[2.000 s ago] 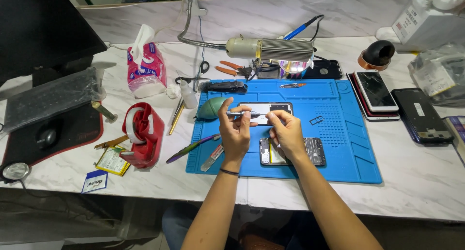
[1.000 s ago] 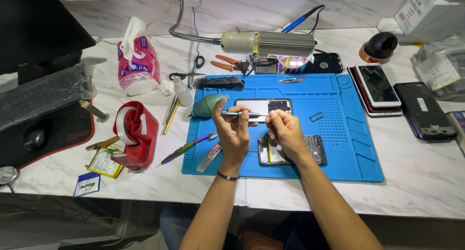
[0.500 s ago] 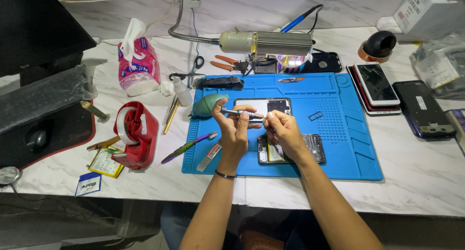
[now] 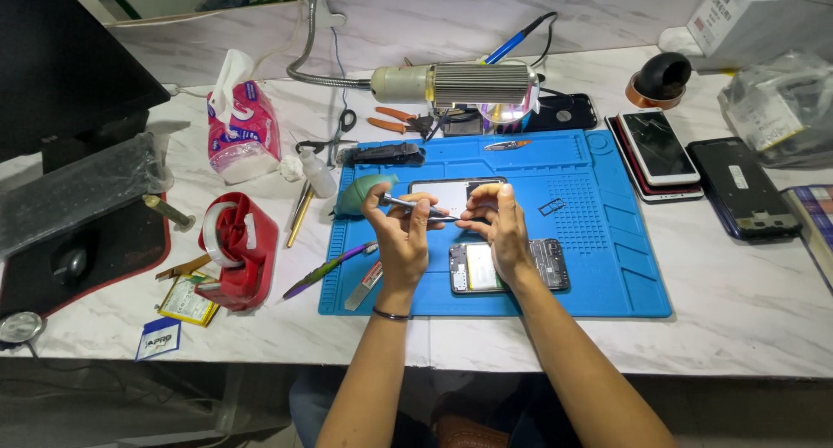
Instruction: Applying adhesive strips to a mobile phone chassis during a repair process.
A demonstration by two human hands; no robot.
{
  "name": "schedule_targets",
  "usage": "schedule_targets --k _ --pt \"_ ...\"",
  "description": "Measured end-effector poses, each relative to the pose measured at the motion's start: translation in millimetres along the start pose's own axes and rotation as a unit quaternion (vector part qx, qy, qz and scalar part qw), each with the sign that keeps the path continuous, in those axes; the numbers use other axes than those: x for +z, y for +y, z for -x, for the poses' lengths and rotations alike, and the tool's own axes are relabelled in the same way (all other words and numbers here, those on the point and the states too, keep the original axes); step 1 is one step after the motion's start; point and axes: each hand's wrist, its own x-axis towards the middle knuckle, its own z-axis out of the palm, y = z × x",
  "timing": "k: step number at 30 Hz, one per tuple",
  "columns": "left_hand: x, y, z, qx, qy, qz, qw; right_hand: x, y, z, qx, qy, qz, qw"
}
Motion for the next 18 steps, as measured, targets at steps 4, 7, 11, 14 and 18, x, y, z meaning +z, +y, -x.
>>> schedule_targets --k 4,7,11,14,18 --pt "-4 19 7 0.048 -0.013 -0.078 0.996 -4 8 -1 -0.007 0.005 0.001 1.0" --pt "-10 15 24 0.095 -0.041 -0.152 0.983 -3 8 1 -0.009 0.001 0.006 1.0" --pt "-13 2 34 0.136 -0.056 -0.196 0.97 -3 5 1 -0.013 -0.006 0.012 1.0" --pt "-12 0 36 0.138 -0.076 -0.199 0.967 -4 4 2 -0.015 -0.008 0.008 1.0" --pt "-9 -4 35 0.15 -0.101 -0.216 0.96 -4 4 2 -0.021 -0.012 0.006 1.0"
